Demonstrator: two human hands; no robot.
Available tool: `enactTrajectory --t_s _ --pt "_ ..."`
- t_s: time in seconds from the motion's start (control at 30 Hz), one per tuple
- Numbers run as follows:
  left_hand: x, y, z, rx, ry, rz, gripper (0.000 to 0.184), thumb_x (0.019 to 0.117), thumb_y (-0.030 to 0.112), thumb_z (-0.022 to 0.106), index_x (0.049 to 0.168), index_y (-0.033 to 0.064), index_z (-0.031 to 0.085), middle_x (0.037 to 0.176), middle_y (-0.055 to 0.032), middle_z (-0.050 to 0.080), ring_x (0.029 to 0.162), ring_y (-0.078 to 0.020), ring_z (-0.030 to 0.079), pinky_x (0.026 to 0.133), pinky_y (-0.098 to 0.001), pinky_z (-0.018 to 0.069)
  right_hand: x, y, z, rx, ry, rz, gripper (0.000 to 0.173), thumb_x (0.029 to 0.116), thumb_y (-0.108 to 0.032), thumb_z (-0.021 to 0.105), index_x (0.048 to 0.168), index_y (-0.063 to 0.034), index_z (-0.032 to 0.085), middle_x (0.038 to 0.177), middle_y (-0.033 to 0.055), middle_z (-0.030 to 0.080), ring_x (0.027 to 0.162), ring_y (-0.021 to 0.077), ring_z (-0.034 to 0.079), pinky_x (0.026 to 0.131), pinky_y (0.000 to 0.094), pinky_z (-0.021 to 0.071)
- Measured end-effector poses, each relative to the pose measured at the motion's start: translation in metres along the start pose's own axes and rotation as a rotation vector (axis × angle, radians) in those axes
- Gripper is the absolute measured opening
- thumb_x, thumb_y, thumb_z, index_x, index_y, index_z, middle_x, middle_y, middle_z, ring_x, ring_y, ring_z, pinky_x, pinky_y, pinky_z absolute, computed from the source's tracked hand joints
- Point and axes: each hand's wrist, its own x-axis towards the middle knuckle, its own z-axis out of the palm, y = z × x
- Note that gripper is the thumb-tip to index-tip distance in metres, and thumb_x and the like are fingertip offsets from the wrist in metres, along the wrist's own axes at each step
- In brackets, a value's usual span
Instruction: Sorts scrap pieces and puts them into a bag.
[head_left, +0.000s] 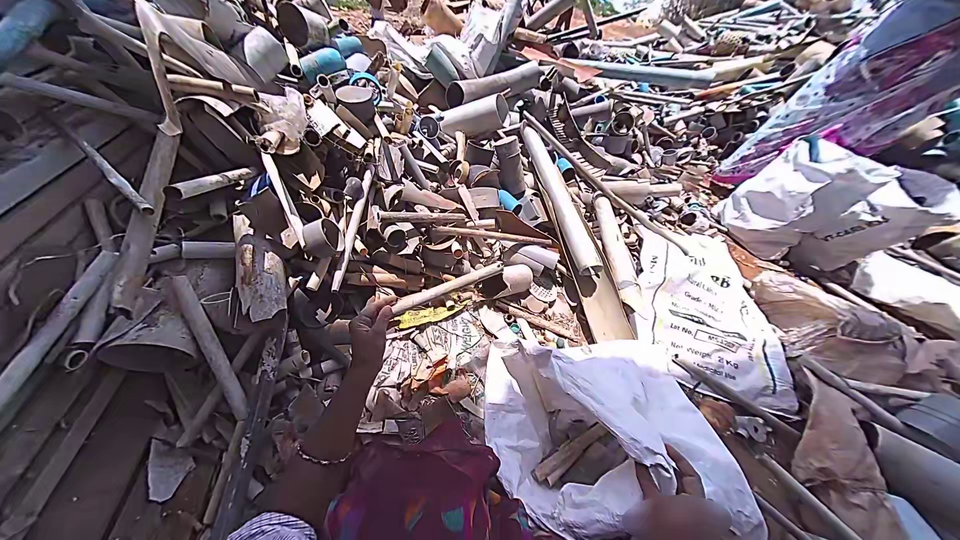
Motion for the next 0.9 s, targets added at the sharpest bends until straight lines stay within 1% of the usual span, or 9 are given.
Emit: enactTrajectory --t_s 0.07,0.13,0.33,0.4,0.43,0.5,0.63,0.7,0.9 --pt "0.005 -0.027 -0.009 0.502 0.085 0.050 0.026 0.1035 0.004 0.053 0.124 -0.0044 0.067 0.119 -0.0226 0.070 0.104 -0.0264 0.071 0.095 -0.0409 0.0553 0.001 0.009 -0.004 -0.021 0.004 -0.039 0.047 0.0858 0.011 0.062 0.130 0.0187 0.048 0.113 0.0168 0.060 0.098 -0.0089 0.058 0.087 0.0069 0.0465" --pt "-0.005 -0.039 -0.022 0.730 0.107 -0.024 0.027 0.1016 0.004 0.055 0.123 -0.0004 0.071 0.120 -0.0249 0.070 0.116 -0.0418 0.066 0.105 -0.0577 0.0445 0.000 0.013 -0.007 -0.036 -0.029 -0.042 0.049 0.0868 0.009 0.060 0.132 0.0198 0.045 0.115 0.0172 0.058 0.101 -0.0071 0.057 0.089 0.0089 0.0468" --pt "-0.009 -0.026 -0.015 0.117 0.000 -0.092 0.027 0.1049 -0.002 0.045 0.125 -0.0085 0.062 0.117 -0.0177 0.067 0.093 -0.0139 0.069 0.085 -0.0304 0.0582 0.006 0.019 -0.002 -0.066 -0.059 -0.110 0.045 0.0878 0.011 0.057 0.129 0.0238 0.043 0.116 0.0187 0.058 0.106 -0.0061 0.057 0.095 0.0100 0.0458" --pt "0.005 -0.041 -0.022 0.387 0.072 -0.094 0.027 0.1034 0.000 0.050 0.124 -0.0026 0.068 0.122 -0.0181 0.070 0.103 -0.0199 0.071 0.093 -0.0355 0.0562 0.006 0.015 0.000 -0.082 -0.052 -0.088 0.046 0.0881 0.010 0.057 0.130 0.0231 0.043 0.117 0.0192 0.057 0.106 -0.0061 0.056 0.094 0.0096 0.0452" --pt "0.009 -0.051 -0.030 0.573 0.109 -0.118 0.029 0.1016 0.002 0.052 0.124 0.0013 0.070 0.125 -0.0192 0.070 0.115 -0.0289 0.068 0.102 -0.0459 0.0501 0.005 0.015 -0.001 -0.081 -0.053 -0.085 0.045 0.0882 0.010 0.057 0.130 0.0230 0.044 0.117 0.0193 0.058 0.107 -0.0060 0.056 0.094 0.0098 0.0455" --pt "0.010 -0.065 -0.038 0.636 0.150 -0.123 0.027 0.1013 0.002 0.053 0.122 -0.0001 0.071 0.124 -0.0227 0.069 0.120 -0.0374 0.064 0.107 -0.0548 0.0440 0.008 0.017 0.000 -0.064 -0.058 -0.107 0.046 0.0880 0.010 0.057 0.129 0.0241 0.043 0.117 0.0188 0.058 0.107 -0.0063 0.056 0.095 0.0098 0.0455" --pt "-0.013 -0.041 -0.034 0.184 0.173 -0.349 0.027 0.1074 0.004 0.046 0.127 -0.0047 0.062 0.114 -0.0177 0.067 0.091 -0.0164 0.068 0.083 -0.0320 0.0569 0.003 0.014 -0.001 -0.043 -0.040 -0.052 0.047 0.0892 0.010 0.057 0.132 0.0213 0.042 0.121 0.0167 0.056 0.110 -0.0048 0.056 0.096 0.0109 0.0461" --pt "-0.012 -0.027 -0.034 -0.003 0.206 -0.479 0.027 0.1086 0.008 0.044 0.129 -0.0029 0.060 0.109 -0.0162 0.069 0.082 -0.0162 0.070 0.074 -0.0304 0.0587 0.005 0.016 0.000 -0.045 -0.033 -0.086 0.048 0.0868 0.010 0.060 0.131 0.0214 0.044 0.120 0.0162 0.057 0.109 -0.0054 0.056 0.096 0.0103 0.0459" --pt "-0.019 0.004 -0.033 0.305 -0.018 -0.375 0.024 0.1077 0.007 0.047 0.122 -0.0036 0.063 0.098 -0.0120 0.068 0.065 -0.0100 0.064 0.062 -0.0259 0.0559 0.003 0.011 -0.001 -0.062 -0.017 -0.085 0.048 0.0872 0.008 0.062 0.130 0.0215 0.045 0.121 0.0158 0.057 0.110 -0.0061 0.055 0.096 0.0095 0.0445"
